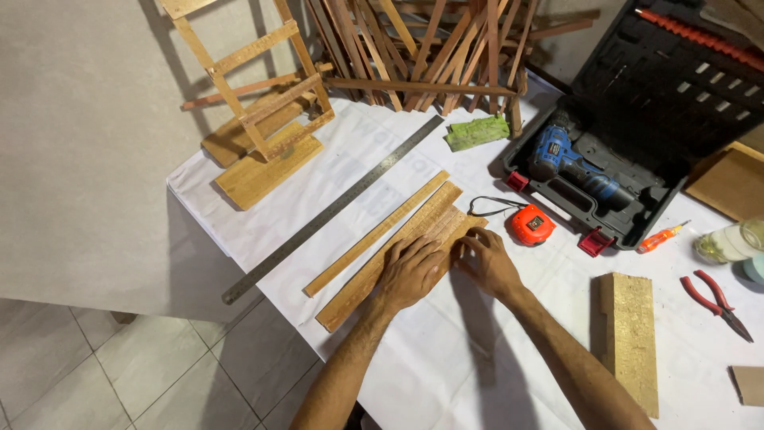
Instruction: The person measures a small wooden frame with a ruler and marks positions, then hammers nails into the frame joints to fasten the slats. They reposition the frame, align wooden strips against it, and continue hammering to secure the assembly on the work table.
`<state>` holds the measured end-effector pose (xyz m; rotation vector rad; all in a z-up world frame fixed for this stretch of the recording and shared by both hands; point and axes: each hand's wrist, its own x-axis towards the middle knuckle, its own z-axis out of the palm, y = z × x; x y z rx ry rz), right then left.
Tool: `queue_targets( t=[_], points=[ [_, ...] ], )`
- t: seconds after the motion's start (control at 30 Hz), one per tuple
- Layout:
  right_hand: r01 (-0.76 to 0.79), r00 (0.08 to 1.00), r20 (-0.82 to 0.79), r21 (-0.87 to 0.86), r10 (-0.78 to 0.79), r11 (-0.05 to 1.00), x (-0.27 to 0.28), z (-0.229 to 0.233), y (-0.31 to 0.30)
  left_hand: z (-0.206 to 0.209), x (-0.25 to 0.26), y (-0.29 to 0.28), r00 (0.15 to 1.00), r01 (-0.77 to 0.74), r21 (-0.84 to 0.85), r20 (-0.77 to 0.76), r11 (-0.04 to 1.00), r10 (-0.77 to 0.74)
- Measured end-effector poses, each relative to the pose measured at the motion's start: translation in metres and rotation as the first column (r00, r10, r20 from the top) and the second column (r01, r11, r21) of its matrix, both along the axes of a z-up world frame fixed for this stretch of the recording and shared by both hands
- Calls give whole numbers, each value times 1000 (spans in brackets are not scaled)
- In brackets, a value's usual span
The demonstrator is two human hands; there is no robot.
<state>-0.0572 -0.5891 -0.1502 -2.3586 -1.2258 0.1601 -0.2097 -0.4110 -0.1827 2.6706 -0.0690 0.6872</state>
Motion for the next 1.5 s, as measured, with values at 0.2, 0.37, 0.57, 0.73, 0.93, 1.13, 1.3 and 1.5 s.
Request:
queue_targets(
  t=[0.2,0.37,0.57,0.73,0.93,1.13,1.3,1.5],
  points=[
    [-71,997,34,59,69,996,6,2,23,9,3,6,998,-41,-78,35,996,44],
    [-55,998,25,-103,58,993,3,14,31,13,8,13,998,-22,-55,56,998,25],
    [-36,998,44,-112,41,993,5,24,44,15,17,35,999,18,-53,49,998,-15],
    [-39,999,19,-276,46,960,14,31,66,21,28,80,990,-139,-65,-19,988,138],
    [-32,999,-16,-338,28,941,12,31,116,24,30,117,898,-380,-107,-279,919,339],
    [-15,999,36,-227,24,974,14,20,154,36,35,120,885,-397,-347,-389,850,255],
    [-15,993,106,-285,46,958,23,11,162,16,44,123,924,-330,-423,-329,844,197],
    [-40,995,85,-177,56,983,37,1,162,9,53,134,968,-236,-514,-202,825,151]
  ],
)
